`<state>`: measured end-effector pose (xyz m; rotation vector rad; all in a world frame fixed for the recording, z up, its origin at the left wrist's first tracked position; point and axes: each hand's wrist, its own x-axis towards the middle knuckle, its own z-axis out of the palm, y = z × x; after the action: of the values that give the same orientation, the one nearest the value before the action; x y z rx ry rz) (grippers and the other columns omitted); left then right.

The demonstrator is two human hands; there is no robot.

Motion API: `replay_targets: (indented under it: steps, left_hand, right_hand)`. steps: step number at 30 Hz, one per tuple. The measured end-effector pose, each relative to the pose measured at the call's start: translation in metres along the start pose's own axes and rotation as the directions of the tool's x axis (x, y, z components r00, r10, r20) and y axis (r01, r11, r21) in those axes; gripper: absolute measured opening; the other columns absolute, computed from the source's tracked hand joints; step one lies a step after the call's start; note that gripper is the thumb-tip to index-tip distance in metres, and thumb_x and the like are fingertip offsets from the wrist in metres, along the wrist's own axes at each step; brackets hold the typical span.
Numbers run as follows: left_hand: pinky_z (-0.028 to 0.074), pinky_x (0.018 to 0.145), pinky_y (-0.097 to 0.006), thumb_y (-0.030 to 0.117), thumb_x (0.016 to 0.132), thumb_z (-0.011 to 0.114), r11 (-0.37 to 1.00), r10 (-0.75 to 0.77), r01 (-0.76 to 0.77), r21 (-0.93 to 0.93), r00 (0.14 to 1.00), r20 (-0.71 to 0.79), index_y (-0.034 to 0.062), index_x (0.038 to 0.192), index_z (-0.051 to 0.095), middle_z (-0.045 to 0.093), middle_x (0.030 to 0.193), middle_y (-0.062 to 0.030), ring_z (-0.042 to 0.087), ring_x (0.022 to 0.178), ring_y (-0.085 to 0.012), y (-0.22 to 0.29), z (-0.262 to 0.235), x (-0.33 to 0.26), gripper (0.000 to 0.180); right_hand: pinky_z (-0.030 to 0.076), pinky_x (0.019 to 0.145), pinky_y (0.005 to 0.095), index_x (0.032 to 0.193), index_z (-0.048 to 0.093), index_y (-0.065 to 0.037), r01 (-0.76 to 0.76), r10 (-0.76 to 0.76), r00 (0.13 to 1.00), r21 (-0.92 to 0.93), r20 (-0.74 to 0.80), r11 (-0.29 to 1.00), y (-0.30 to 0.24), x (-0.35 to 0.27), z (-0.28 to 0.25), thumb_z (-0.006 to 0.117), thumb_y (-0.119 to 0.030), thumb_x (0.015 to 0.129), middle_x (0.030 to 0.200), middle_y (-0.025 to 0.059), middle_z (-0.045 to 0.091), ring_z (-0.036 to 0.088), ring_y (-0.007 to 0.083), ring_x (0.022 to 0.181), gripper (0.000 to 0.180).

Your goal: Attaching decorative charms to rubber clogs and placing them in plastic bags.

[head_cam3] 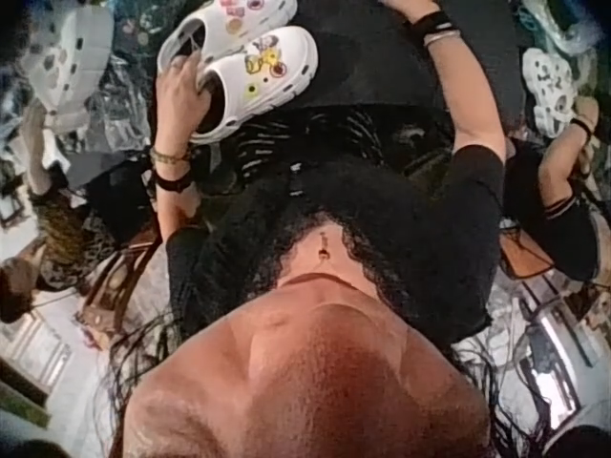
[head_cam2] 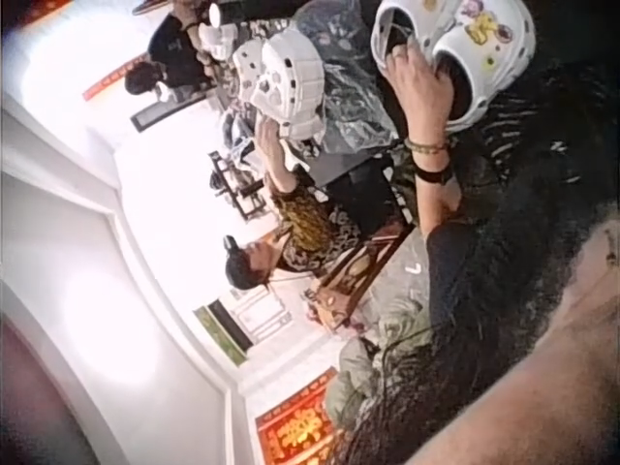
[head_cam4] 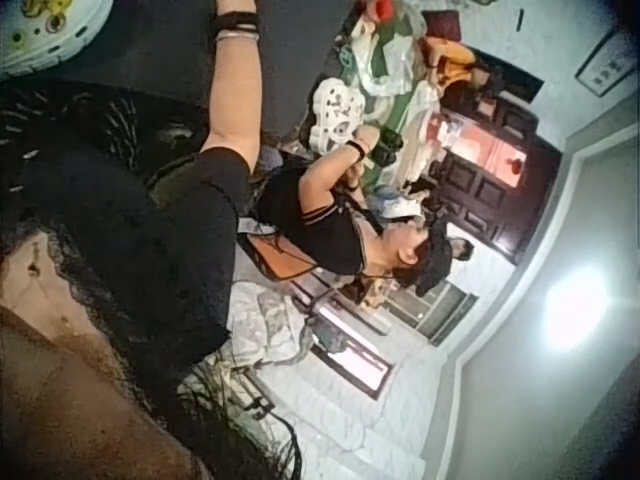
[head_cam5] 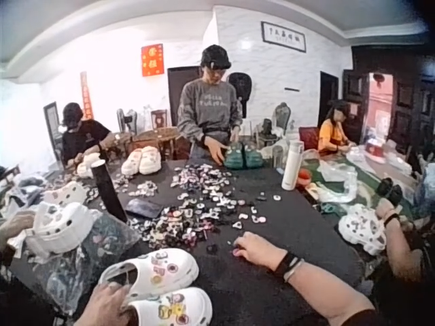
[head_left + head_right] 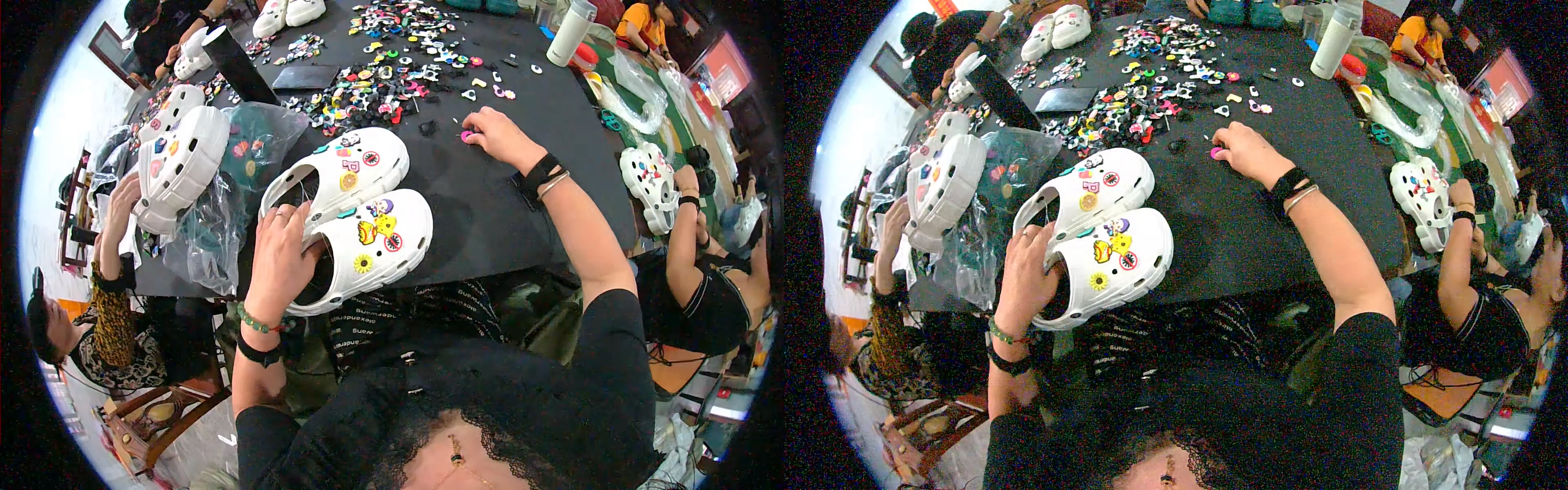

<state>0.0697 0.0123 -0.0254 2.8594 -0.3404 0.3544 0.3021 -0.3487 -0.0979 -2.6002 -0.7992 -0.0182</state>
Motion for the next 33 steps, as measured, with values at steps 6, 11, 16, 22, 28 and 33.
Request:
replay_targets:
  steps: [6, 11, 16, 22, 28, 33]
  left_hand:
    - [0.044, 0.09, -0.044, 0.004, 0.069, 0.077, 0.996, 0.04, -0.041, -0.075, 0.999, -0.022, -0.0025, 0.111, 0.064, 0.062, 0.1, -0.0153, 0.057, 0.101, -0.0355, -0.007, 0.002, 0.001, 0.044]
    - [0.045, 0.085, -0.041, 0.003, 0.067, 0.077, 0.984, 0.175, -0.177, -0.028, 0.983, -0.05, 0.0028, 0.106, 0.071, 0.061, 0.09, -0.0072, 0.058, 0.091, -0.0275, -0.01, 0.002, -0.002, 0.039]
    - [0.045, 0.087, -0.04, 0.006, 0.066, 0.079, 0.968, 0.217, -0.223, -0.115, 0.974, -0.061, 0.0019, 0.105, 0.071, 0.061, 0.089, -0.0077, 0.058, 0.091, -0.0281, -0.011, 0.001, -0.001, 0.04]
    - [0.045, 0.091, -0.042, 0.009, 0.068, 0.081, 0.981, 0.122, -0.122, -0.148, 0.992, -0.008, -0.0012, 0.114, 0.066, 0.062, 0.1, -0.0121, 0.058, 0.099, -0.0323, -0.014, -0.002, 0.007, 0.05]
    - [0.045, 0.094, -0.042, 0.011, 0.067, 0.083, 0.986, 0.118, -0.116, -0.121, 0.993, 0.007, -0.0026, 0.12, 0.062, 0.061, 0.105, -0.0148, 0.056, 0.106, -0.0342, -0.013, -0.003, 0.004, 0.058]
    - [0.044, 0.096, -0.042, 0.012, 0.07, 0.082, 0.989, 0.117, -0.115, -0.091, 0.993, 0.015, -0.0023, 0.122, 0.062, 0.061, 0.105, -0.0147, 0.055, 0.107, -0.0343, -0.011, -0.002, 0.004, 0.057]
  right_hand:
    - [0.049, 0.078, 0.0441, 0.092, 0.056, -0.004, 0.079, -0.075, 0.993, 0.052, -0.088, 0.995, -0.01, -0.008, -0.008, 0.074, -0.013, 0.083, 0.089, 0.0154, 0.058, 0.06, 0.0357, 0.088, 0.022]
    - [0.048, 0.074, 0.0451, 0.091, 0.051, -0.003, 0.072, -0.07, 0.996, 0.039, -0.05, 0.997, -0.032, -0.025, -0.018, 0.07, -0.006, 0.084, 0.085, 0.0164, 0.059, 0.06, 0.0368, 0.084, 0.02]
    - [0.05, 0.074, 0.0409, 0.102, 0.059, -0.002, 0.072, -0.075, 0.997, 0.106, 0.02, 0.992, -0.048, -0.046, -0.019, 0.07, -0.005, 0.083, 0.089, 0.0146, 0.059, 0.062, 0.0312, 0.083, 0.022]
    - [0.051, 0.086, 0.0422, 0.104, 0.065, -0.004, 0.136, -0.148, 0.98, 0.089, 0.137, 0.987, -0.043, -0.05, -0.019, 0.068, -0.008, 0.087, 0.103, 0.016, 0.058, 0.061, 0.0359, 0.098, 0.017]
    - [0.05, 0.079, 0.0395, 0.102, 0.06, -0.003, 0.215, -0.223, 0.971, 0.086, 0.088, 0.973, -0.038, -0.052, -0.015, 0.071, 0.008, 0.075, 0.101, 0.0126, 0.058, 0.061, 0.032, 0.091, 0.031]
    - [0.051, 0.076, 0.0401, 0.102, 0.059, -0.003, 0.196, -0.205, 0.973, 0.087, 0.11, 0.977, -0.036, -0.052, -0.014, 0.072, 0.008, 0.073, 0.101, 0.013, 0.058, 0.06, 0.0333, 0.09, 0.033]
